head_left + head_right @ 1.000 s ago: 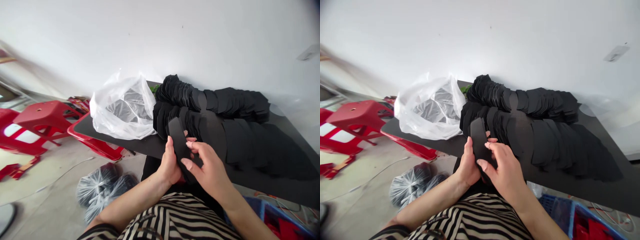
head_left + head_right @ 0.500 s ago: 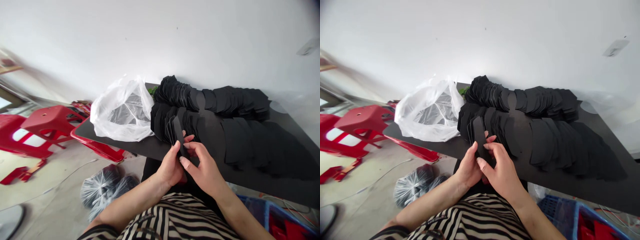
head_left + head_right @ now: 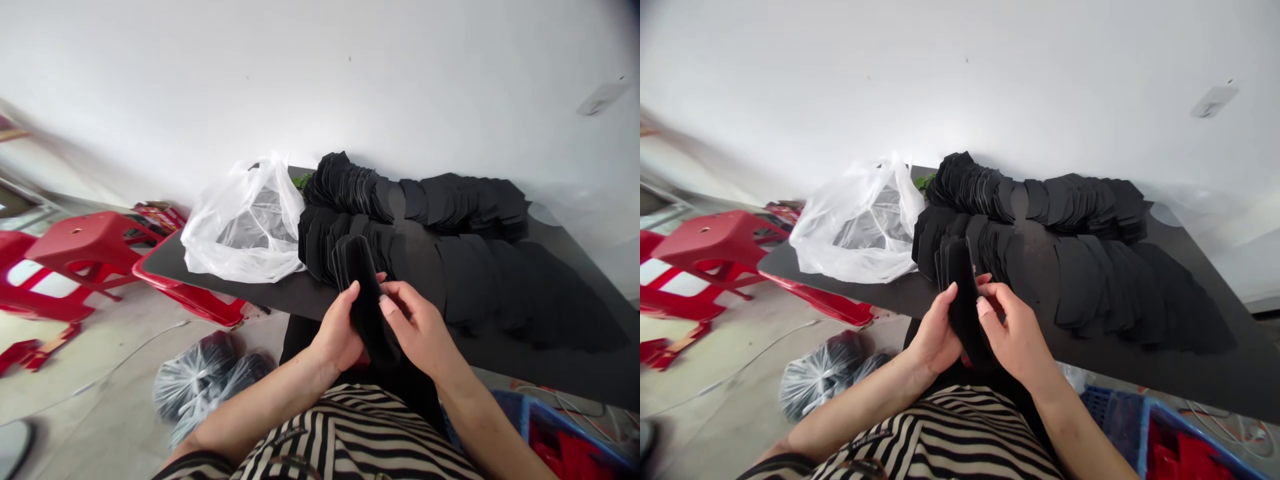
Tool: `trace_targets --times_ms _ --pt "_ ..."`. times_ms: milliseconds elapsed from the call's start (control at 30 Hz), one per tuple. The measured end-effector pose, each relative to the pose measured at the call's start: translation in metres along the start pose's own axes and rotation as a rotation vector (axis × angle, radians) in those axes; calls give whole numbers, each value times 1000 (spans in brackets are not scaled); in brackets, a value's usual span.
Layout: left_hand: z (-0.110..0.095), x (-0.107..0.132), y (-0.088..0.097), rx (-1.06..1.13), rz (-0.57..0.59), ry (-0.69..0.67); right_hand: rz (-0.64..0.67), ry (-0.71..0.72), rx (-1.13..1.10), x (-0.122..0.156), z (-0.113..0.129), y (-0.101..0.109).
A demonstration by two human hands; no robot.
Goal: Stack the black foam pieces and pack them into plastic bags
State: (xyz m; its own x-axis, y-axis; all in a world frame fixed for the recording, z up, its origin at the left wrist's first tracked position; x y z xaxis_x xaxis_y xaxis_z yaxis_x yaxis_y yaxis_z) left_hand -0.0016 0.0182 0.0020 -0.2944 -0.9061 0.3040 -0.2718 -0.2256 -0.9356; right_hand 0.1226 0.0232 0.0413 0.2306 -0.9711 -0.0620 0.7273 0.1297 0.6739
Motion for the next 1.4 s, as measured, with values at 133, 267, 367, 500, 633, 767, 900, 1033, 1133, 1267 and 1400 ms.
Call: trace_targets --times_ms 133,267,367,500,633,767,900,1033,1133,1267,1400 --pt "-1 0 2 100 -149 94 -245 -53 173 -2 -14 9" --pt "-1 -3 -1 89 -161 121 -271 -25 200 -4 -28 17" --pt "-2 -7 -6 32 -99 104 -372 -40 277 -4 -43 42" --pt "-4 -10 -9 -20 -78 66 -519 -170 530 -14 -85 82" --pt "-3 -13 -6 -71 -65 111 -396 -284 841 -31 -132 93" --pt "0 -12 -4 -146 -50 171 -404 -220 1075 -32 -129 81" --pt "0 -10 -4 -265 -57 82 -442 63 751 -19 -74 47" --pt "-5 -5 6 -242 -154 -122 -360 208 496 -10 -22 3" --pt "-14 1 17 -216 -227 -240 -362 248 525 -7 -1 -18" --pt "-27 8 25 -224 -277 -295 -429 303 580 -5 17 -30" --pt "-31 10 26 -230 -310 -305 -486 331 503 -5 27 -33"
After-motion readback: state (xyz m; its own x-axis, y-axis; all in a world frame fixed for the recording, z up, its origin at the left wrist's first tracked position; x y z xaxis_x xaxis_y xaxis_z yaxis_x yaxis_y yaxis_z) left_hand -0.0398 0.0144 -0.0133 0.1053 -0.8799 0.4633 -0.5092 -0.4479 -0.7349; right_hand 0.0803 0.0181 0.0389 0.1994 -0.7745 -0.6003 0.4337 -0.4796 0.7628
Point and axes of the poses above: each hand's wrist, its own x-axis away from the middle knuckle, its own y-axis out of the back of the hand, z = x × y, the point moved 3 cm from there along -x, towards the middle knuckle, and after that the axes turned 15 degrees about x, right-handed, at the moved point
